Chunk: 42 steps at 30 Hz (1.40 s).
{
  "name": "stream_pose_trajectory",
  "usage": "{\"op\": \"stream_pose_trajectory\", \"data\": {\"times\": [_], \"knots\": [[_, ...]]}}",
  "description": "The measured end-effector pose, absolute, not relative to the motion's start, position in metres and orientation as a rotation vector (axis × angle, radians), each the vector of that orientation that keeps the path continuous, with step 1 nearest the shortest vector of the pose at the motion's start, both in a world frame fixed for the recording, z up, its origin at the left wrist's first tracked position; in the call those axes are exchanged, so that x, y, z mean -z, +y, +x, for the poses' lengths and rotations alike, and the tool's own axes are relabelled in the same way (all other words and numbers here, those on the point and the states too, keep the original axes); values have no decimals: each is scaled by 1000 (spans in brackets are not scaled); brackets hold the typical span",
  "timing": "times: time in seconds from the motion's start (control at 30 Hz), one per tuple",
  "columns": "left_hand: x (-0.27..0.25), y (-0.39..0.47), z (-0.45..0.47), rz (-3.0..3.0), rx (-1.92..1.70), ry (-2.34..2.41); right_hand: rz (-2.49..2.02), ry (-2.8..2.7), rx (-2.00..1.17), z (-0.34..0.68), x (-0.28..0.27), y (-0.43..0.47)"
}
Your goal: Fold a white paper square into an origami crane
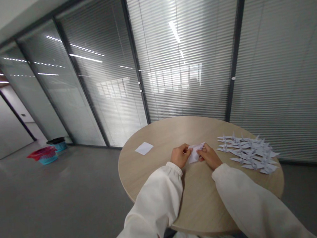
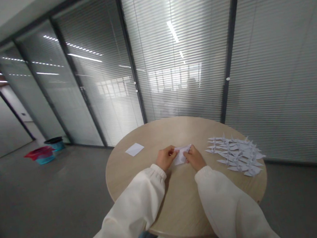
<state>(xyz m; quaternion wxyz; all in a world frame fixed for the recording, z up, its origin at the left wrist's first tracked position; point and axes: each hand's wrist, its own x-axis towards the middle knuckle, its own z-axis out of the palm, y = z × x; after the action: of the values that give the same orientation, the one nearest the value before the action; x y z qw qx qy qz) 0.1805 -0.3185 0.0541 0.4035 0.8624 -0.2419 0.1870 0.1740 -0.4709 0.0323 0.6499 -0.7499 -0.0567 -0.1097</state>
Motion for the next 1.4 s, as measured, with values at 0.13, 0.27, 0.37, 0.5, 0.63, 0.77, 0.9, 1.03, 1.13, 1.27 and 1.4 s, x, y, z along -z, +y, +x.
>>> {"op": "stream_pose_trajectory", "data": {"times": [0.13, 0.27, 0.37, 0.5, 0.63, 0.77, 0.9, 1.03, 1.13, 1.27, 1.4], "knots": [[-56, -318, 182, 2149, -486, -550, -1658, -144, 242, 175, -32, -471], [-55, -315, 187, 2038, -477, -475, -1641, -177, 262, 177, -30, -473], [-52, -314, 191, 1903, -425, -448, -1614, -213, 265, 177, -30, -475], [-50, -314, 195, 1731, -349, -397, -1550, -266, 264, 177, -28, -477], [-51, -314, 198, 1632, -320, -321, -1481, -278, 184, 177, -27, -478], [-51, -313, 199, 1587, -299, -295, -1468, -268, 152, 175, -28, -477], [-49, -314, 197, 1637, -226, -366, -1469, -283, 248, 173, -31, -477], [-49, -316, 194, 1711, -136, -414, -1570, -331, 430, 172, -35, -478], [-50, -317, 193, 1753, -135, -407, -1706, -325, 503, 173, -35, -480], [-50, -315, 194, 1834, -185, -388, -1767, -313, 544, 173, -35, -481], [-49, -314, 194, 1914, -246, -380, -1784, -348, 610, 170, -37, -478]]}}
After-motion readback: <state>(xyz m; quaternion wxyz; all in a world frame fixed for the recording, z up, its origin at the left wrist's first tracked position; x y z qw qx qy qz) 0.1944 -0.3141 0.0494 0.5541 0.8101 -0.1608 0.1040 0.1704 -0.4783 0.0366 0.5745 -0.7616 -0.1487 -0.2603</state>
